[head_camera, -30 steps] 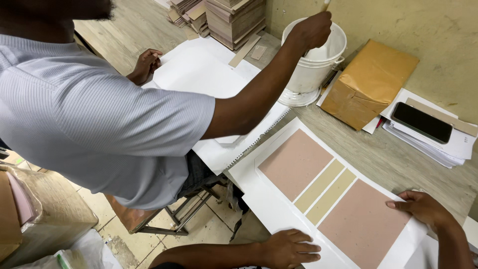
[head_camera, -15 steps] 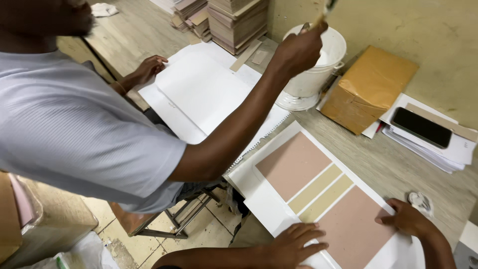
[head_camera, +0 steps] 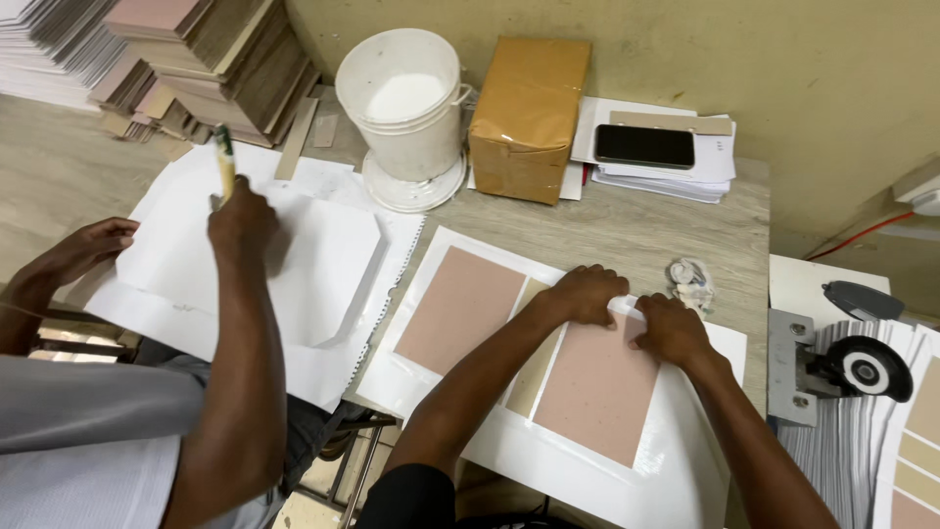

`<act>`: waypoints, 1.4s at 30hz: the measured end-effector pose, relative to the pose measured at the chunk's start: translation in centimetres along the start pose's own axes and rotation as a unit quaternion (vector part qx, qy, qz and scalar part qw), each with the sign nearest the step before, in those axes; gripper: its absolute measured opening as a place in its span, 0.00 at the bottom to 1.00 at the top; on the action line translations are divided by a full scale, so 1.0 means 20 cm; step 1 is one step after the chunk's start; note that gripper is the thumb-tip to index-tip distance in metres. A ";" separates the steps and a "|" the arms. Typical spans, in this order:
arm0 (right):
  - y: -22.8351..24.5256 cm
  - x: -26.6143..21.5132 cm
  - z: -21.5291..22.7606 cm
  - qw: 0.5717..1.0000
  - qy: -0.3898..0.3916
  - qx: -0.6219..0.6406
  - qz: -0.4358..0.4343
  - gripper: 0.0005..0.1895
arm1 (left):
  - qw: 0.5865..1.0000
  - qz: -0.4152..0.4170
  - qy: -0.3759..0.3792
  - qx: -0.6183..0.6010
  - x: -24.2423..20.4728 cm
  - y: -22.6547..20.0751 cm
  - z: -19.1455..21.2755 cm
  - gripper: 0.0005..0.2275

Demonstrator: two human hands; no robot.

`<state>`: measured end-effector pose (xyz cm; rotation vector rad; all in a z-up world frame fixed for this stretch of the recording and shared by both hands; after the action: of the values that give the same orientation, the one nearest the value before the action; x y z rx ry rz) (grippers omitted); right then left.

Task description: The person applies glue to white book covers using a brush and then places colored paper sheets onto the glued surfaces. They smooth the paper with a cloth to ensure adhesion and repeat the process for multiple covers, stacking the finished items.

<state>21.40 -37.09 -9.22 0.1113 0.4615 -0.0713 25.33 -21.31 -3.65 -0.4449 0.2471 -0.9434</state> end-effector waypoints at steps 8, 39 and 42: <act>0.05 -0.12 -0.13 0.994 -0.069 -0.072 0.049 0.29 | 0.996 0.025 0.073 0.043 0.10 0.03 -0.25 0.15; -0.08 -0.23 0.10 0.996 -0.066 0.059 0.001 0.09 | 0.945 0.021 -0.295 0.140 -0.39 -0.36 -0.18 0.17; 0.01 -0.16 0.10 0.998 -0.054 0.020 0.000 0.08 | 0.947 0.026 -0.286 0.144 -0.37 -0.34 -0.23 0.16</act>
<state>19.52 -36.96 -5.92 0.1456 0.3527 -0.0869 14.34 -19.83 -4.34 -0.4203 -0.4018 -0.7472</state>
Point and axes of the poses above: each hand's wrist, its own x-axis towards the middle knuckle, its own z-axis out of the back of the hand, y = z × x, the point moved 7 cm from there along x, towards the middle knuckle, and after that the axes turned 5 degrees about -z, right-handed, at the moved point
